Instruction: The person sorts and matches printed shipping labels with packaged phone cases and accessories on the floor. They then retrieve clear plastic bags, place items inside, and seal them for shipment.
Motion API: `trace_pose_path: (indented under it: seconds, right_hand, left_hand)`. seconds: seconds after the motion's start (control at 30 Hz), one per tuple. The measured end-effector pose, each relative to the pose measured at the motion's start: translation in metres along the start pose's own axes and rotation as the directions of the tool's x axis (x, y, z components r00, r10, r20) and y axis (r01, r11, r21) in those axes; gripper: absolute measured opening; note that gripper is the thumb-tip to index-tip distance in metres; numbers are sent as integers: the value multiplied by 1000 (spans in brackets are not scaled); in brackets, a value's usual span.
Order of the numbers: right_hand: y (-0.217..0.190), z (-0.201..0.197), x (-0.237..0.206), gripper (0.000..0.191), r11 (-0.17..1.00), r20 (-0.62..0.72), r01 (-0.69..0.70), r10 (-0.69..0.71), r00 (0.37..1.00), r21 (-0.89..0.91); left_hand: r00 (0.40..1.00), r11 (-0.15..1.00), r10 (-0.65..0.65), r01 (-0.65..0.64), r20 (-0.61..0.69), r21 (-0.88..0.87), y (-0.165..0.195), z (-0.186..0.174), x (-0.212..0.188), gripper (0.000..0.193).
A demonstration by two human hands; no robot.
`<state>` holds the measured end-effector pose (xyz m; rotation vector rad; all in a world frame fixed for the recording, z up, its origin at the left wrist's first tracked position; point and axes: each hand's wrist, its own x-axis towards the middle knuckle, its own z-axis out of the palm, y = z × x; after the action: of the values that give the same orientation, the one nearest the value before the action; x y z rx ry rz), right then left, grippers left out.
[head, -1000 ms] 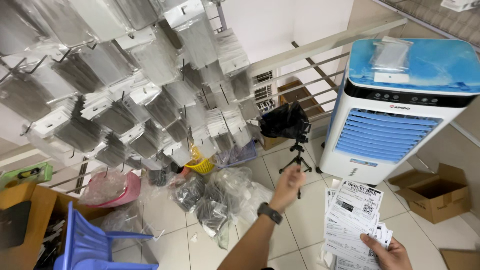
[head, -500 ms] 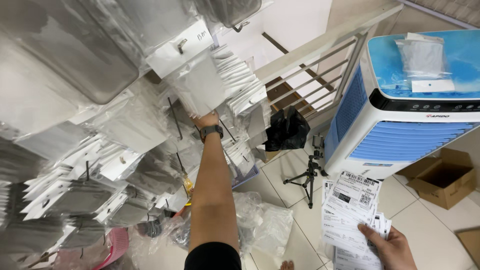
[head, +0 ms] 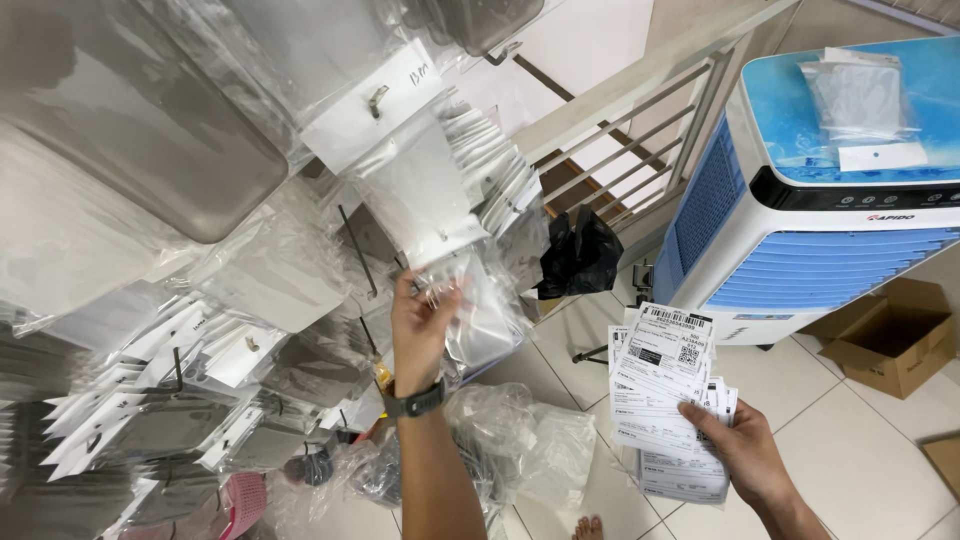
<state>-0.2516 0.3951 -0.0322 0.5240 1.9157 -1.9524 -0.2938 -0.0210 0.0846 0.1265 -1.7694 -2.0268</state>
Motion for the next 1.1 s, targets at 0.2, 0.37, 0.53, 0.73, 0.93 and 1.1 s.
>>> trace_pose_path:
  seconds: [0.2, 0.37, 0.53, 0.73, 0.93, 1.1]
  right_hand:
    - [-10, 9, -4, 32, 999, -4, 25, -25, 1000, 26]
    - [-15, 14, -9, 31, 997, -5, 57, -57, 998, 58]
    - [-18, 10, -11, 32, 994, -19, 100, -99, 995, 50]
    - [-32, -2, -18, 27, 977, -17, 192, -191, 981, 94]
    - [-51, -9, -28, 27, 977, -17, 200, -200, 980, 79]
    - [-59, -13, -29, 27, 965, -30, 236, -234, 972, 114]
  left_hand:
    - [954, 956, 202, -143, 223, -255, -1, 1, 4, 50]
    - [968, 953, 155, -199, 196, 228, -55, 51, 0, 27]
    - [894, 768, 442, -333, -76, 547, -101, 112, -6, 23]
    - [824, 758, 542, -392, -168, 521, -117, 152, 10, 25]
    - [812, 773, 519, -312, -268, 552, -109, 166, 18, 22]
    - [840, 846, 436, -261, -322, 464, -111, 171, 20, 24]
